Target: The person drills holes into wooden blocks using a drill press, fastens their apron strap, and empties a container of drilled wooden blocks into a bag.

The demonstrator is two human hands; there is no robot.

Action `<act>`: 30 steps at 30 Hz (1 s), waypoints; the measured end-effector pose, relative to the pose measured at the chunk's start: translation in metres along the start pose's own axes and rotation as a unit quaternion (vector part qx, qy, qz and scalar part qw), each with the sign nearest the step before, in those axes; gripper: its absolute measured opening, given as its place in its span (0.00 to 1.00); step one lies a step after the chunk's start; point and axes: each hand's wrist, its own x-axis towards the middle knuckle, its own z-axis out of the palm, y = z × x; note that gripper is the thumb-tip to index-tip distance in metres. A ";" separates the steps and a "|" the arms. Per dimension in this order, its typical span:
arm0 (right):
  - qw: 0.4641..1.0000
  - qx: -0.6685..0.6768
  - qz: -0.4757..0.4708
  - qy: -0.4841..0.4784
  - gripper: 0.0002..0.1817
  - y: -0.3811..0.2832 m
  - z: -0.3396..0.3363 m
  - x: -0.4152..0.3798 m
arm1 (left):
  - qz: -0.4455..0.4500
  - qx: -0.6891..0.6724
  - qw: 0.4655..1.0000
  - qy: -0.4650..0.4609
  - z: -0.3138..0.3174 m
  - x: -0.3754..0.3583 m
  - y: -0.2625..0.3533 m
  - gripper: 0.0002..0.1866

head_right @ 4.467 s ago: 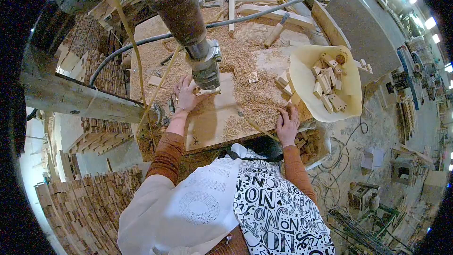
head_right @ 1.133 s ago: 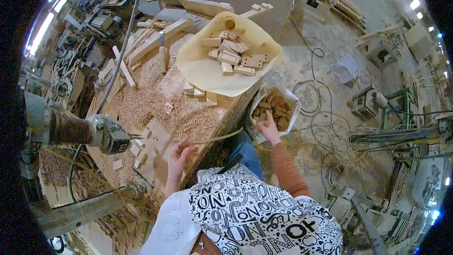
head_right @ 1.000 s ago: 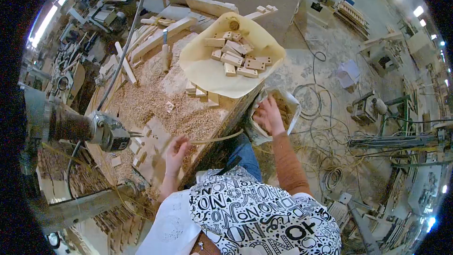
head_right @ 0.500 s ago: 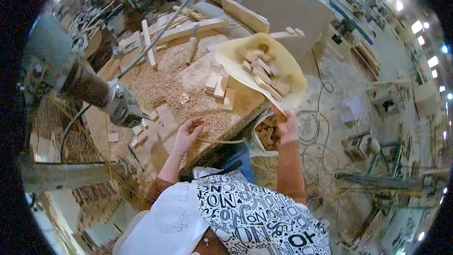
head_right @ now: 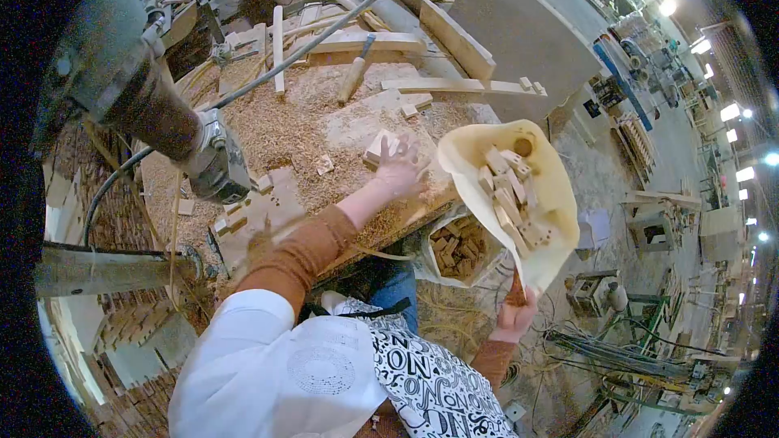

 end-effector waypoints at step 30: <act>0.997 -0.034 0.071 0.018 0.40 0.173 0.049 0.114 | -0.171 -0.127 0.939 0.271 0.008 -0.106 -0.107 0.26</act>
